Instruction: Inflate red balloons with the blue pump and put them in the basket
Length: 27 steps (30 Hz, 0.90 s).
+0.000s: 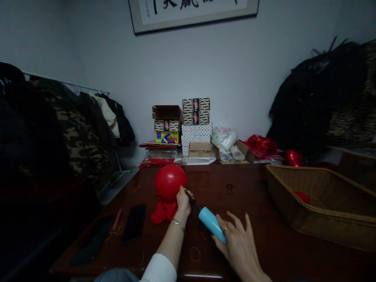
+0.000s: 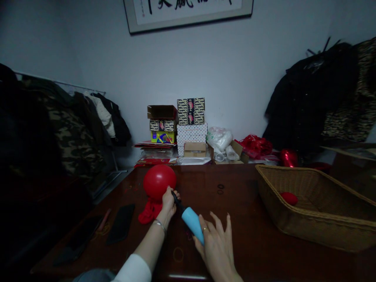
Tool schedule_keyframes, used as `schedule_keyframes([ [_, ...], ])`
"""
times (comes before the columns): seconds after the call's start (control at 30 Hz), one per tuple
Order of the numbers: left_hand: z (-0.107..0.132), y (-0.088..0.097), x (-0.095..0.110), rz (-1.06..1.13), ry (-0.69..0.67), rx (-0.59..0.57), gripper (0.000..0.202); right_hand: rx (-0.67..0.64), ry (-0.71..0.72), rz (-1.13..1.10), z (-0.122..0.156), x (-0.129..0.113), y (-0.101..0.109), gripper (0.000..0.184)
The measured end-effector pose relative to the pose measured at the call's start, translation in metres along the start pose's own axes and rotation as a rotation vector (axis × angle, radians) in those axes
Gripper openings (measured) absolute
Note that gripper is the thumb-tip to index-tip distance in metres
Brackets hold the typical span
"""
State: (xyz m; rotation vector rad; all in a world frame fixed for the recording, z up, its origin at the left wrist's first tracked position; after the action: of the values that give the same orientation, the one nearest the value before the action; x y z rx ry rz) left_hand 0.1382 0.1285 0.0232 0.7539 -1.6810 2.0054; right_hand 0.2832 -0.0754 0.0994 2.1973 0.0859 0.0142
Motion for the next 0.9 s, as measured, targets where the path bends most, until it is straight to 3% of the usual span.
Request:
schedule_keyframes([
  [0.2, -0.011, 0.003, 0.012, 0.017, -0.010, 0.020, 0.025, 0.087, 0.129, 0.071, 0.027, 0.013, 0.010, 0.052],
  [0.43, -0.010, 0.003, 0.007, 0.041, 0.018, 0.015, 0.025, 0.094, 0.112, 0.091, 0.035, 0.019, 0.013, 0.050],
  [0.9, 0.022, -0.004, -0.012, 0.027, 0.060, -0.013, 0.032, -0.046, -0.044, 0.014, -0.016, -0.008, -0.002, 0.041],
])
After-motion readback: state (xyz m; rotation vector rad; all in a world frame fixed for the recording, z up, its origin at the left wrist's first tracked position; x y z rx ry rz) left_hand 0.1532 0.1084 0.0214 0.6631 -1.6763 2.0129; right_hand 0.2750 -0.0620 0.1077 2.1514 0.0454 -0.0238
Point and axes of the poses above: each hand's wrist, its own z-axis away from the middle knuckle, its own y-axis out of the back of the hand, x = y × z, the point moved 10 cm from there along -z, towards the middle knuckle, and after that the axes turned 9 degrees about z, right-handed, at the moved point
